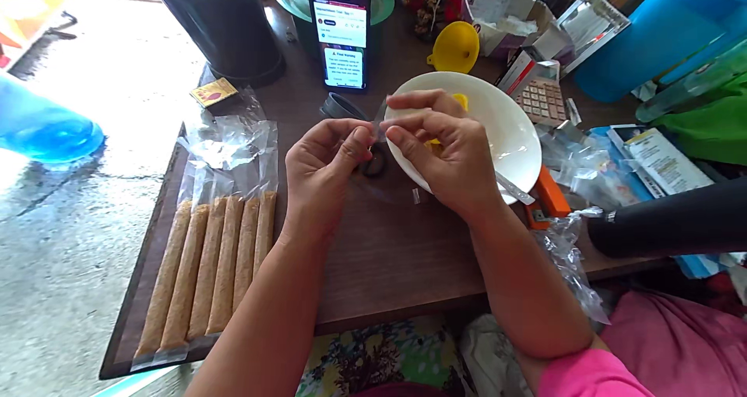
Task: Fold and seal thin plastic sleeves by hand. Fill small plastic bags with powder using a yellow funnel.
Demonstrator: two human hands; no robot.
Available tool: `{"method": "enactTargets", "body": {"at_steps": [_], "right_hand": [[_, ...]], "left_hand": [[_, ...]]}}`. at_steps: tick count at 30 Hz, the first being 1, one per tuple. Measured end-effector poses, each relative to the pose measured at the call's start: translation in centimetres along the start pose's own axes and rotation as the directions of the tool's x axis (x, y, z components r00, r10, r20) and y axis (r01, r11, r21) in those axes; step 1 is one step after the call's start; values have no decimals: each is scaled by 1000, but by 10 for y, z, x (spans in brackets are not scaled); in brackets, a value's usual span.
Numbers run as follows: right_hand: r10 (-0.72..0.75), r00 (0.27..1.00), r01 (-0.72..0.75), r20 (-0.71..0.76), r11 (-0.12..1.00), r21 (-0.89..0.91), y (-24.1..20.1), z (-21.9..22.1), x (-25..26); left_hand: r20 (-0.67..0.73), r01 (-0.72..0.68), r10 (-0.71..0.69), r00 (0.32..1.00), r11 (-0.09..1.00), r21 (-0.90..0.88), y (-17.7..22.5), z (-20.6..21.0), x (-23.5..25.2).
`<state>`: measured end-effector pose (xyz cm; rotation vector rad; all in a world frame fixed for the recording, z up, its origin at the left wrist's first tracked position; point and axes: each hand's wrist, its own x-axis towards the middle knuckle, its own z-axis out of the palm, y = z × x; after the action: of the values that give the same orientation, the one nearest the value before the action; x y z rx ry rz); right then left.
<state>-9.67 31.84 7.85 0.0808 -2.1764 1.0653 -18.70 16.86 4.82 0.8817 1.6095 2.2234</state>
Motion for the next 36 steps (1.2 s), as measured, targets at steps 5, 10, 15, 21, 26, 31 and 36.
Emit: {"method": "enactTargets", "body": {"at_steps": [5,10,15,21,26,31,36], "right_hand": [[-77,996,72,-53,992,-105,1,1,0],[-99,994,88,-36,971,-222,3,2,-1],[-96,995,92,-13,979,-183,1,4,0],[-148,989,144,-14,979,-142,-2,7,1],[-49,994,35,-102,990,-136,-2,3,1],[-16,996,7,-87,995,-98,-3,4,-1],[-37,995,30,-91,996,-80,-2,4,-1]], "left_hand": [[61,-12,9,998,998,56,-2,1,-2],[107,-73,61,992,991,113,-4,2,-2],[120,-114,99,988,986,123,-4,2,-3],[108,-97,81,991,984,148,-6,1,-2],[16,-8,8,1000,1000,15,-3,-1,1],[-11,17,-18,1000,999,-46,0,1,0],[23,27,-26,999,999,-47,0,1,-1]]}}
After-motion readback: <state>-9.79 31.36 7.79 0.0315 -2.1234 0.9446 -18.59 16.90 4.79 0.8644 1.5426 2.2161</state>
